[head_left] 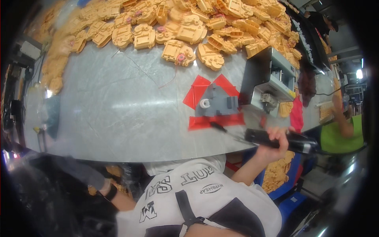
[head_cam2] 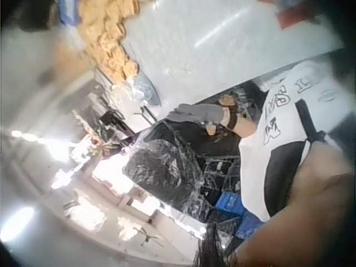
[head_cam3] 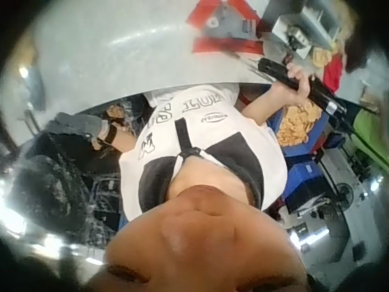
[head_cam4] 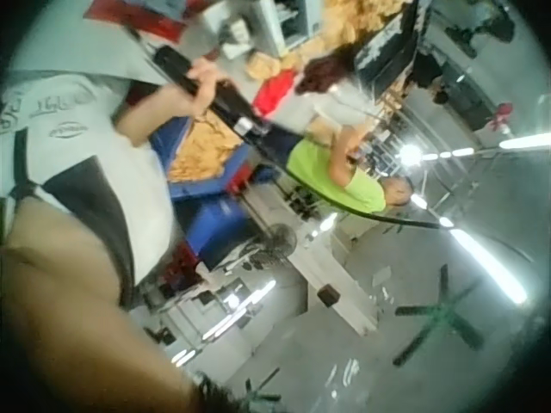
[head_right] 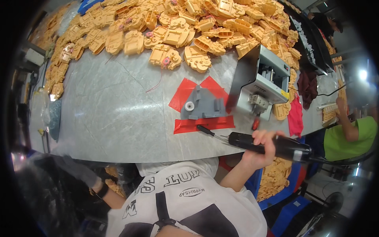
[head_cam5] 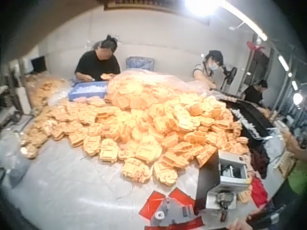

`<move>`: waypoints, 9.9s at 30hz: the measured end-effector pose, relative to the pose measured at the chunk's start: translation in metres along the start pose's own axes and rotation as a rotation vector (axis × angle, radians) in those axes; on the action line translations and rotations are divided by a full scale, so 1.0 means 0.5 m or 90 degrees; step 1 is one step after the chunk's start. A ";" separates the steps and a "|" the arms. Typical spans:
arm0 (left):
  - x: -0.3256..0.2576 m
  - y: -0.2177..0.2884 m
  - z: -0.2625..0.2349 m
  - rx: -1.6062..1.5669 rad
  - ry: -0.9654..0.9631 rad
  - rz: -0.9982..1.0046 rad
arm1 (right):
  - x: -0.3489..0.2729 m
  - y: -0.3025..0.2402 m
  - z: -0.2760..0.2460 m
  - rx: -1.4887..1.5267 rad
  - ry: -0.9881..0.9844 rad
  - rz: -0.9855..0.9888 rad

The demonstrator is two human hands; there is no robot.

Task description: The person picks up plastic casings from a pile, places them onto a jig, and drives screws into them using an electric screwdriver.

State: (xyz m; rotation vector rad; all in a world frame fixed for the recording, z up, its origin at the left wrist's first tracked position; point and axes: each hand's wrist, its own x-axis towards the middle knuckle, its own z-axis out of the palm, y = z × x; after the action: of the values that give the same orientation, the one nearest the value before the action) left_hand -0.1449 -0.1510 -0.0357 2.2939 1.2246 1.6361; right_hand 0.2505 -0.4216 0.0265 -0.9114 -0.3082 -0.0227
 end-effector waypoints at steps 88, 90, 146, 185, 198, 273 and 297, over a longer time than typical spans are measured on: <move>-0.056 0.416 0.476 -0.527 -0.560 0.073 | 0.072 -0.005 0.110 -0.105 -0.277 -0.067; -0.056 0.413 0.476 -0.528 -0.568 0.058 | 0.069 0.015 0.133 -0.104 -0.277 -0.065; -0.057 0.395 0.499 -0.599 -0.527 0.050 | 0.201 0.006 0.050 -0.264 -0.012 -0.178; -0.050 0.385 0.500 -0.648 -0.540 -0.034 | 0.015 0.114 0.206 -0.148 -0.290 0.056; -0.055 0.382 0.498 -0.679 -0.532 -0.047 | 0.009 0.129 0.208 -0.199 -0.359 0.095; -0.037 0.421 0.489 -0.576 -0.582 -0.030 | -0.024 -0.086 0.330 0.167 -0.521 0.031; -0.033 0.391 0.481 -0.514 -0.600 -0.062 | -0.029 -0.067 0.309 0.200 -0.495 -0.017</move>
State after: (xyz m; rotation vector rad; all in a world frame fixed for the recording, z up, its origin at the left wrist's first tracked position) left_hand 0.1597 -0.2047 -0.0590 1.9501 0.3401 0.6062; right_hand 0.1923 -0.3233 0.1371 -0.5692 -1.0170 0.3545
